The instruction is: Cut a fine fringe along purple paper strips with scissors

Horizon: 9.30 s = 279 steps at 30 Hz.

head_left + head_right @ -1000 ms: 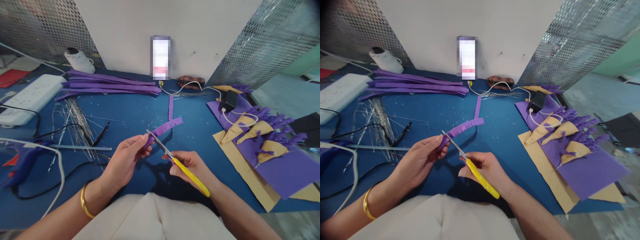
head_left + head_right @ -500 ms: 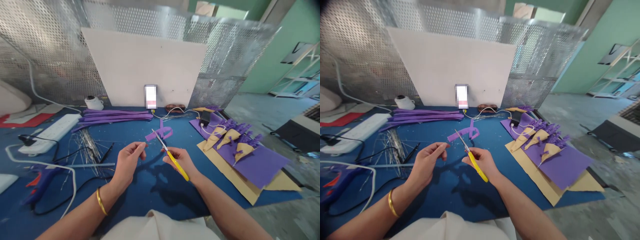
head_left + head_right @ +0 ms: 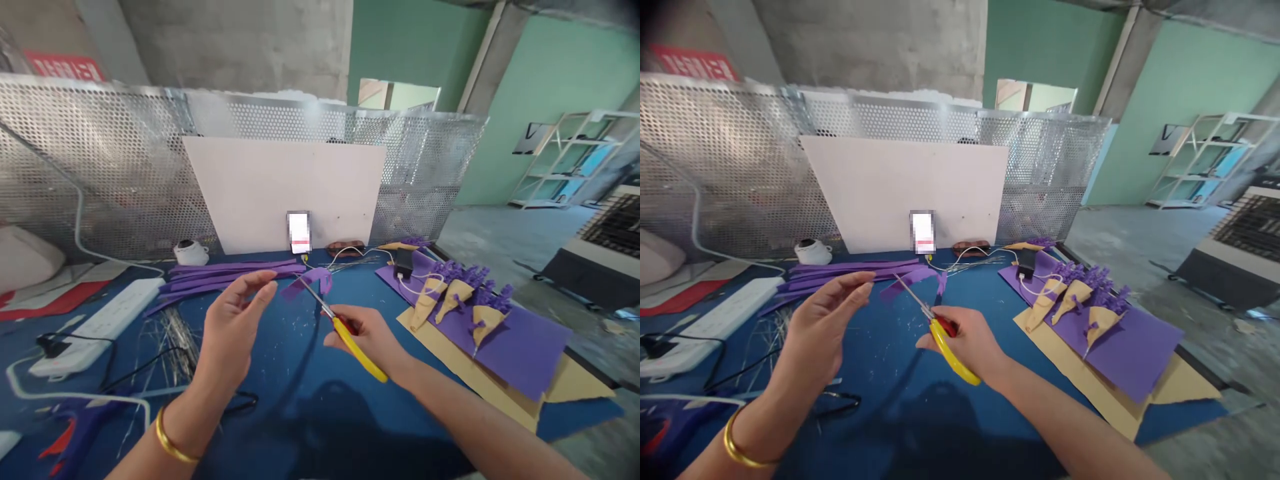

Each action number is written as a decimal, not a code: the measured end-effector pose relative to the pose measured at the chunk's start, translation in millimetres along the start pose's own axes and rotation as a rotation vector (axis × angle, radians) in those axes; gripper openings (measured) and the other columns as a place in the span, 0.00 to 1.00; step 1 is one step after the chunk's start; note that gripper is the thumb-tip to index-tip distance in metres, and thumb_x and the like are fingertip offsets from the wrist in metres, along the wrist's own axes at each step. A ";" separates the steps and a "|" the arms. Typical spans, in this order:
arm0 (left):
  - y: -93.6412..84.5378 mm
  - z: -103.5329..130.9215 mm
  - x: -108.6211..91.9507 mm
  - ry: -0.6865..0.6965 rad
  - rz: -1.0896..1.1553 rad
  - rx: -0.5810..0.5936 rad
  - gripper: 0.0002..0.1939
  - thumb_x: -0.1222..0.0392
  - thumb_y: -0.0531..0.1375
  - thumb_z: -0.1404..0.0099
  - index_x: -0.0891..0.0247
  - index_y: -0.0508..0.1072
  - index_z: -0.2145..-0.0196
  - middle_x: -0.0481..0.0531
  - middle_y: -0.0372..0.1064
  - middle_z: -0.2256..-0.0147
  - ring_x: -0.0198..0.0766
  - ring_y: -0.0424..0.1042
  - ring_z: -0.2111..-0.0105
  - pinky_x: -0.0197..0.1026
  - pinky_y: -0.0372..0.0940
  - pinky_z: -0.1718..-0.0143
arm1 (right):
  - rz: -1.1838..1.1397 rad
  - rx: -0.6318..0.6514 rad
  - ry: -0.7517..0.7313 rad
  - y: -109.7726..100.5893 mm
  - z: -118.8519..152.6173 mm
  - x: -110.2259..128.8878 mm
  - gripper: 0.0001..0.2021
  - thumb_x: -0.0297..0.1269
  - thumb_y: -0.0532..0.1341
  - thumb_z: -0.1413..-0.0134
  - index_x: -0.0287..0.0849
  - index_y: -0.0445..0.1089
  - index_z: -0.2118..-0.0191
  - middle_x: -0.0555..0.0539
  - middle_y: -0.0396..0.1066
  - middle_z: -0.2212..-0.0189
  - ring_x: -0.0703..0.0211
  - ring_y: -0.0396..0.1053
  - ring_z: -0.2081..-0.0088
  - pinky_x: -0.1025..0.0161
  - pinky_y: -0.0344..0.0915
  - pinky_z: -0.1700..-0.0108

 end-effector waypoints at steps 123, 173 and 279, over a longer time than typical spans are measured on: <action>5.9 45.0 80.7 -0.564 -0.066 0.283 0.05 0.59 0.67 0.39 0.57 0.80 0.73 0.43 0.76 0.76 0.31 0.73 0.74 0.29 0.67 0.70 | 0.147 0.248 0.114 13.3 35.7 -32.2 0.29 0.57 0.65 0.45 0.38 0.74 0.47 0.48 0.66 0.70 0.61 0.63 0.73 0.64 0.62 0.73; 6.7 42.7 78.0 -0.576 0.021 0.162 0.04 0.62 0.68 0.44 0.60 0.80 0.76 0.43 0.74 0.81 0.28 0.68 0.78 0.27 0.62 0.74 | 0.110 0.267 0.164 13.8 38.3 -32.3 0.22 0.55 0.66 0.45 0.42 0.75 0.53 0.53 0.59 0.74 0.65 0.57 0.77 0.67 0.56 0.76; 9.7 44.5 82.4 -0.584 0.017 0.190 0.02 0.61 0.69 0.44 0.59 0.82 0.74 0.44 0.76 0.79 0.29 0.70 0.78 0.28 0.64 0.75 | 0.064 0.274 0.238 15.4 37.5 -37.3 0.29 0.60 0.68 0.51 0.41 0.75 0.52 0.52 0.63 0.73 0.62 0.59 0.75 0.65 0.58 0.73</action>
Point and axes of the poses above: each hand's wrist, its own z-axis away from the middle knuckle, its own y-axis out of the palm, x = y × z, the point moved 4 cm from there along -z, towards the middle knuckle
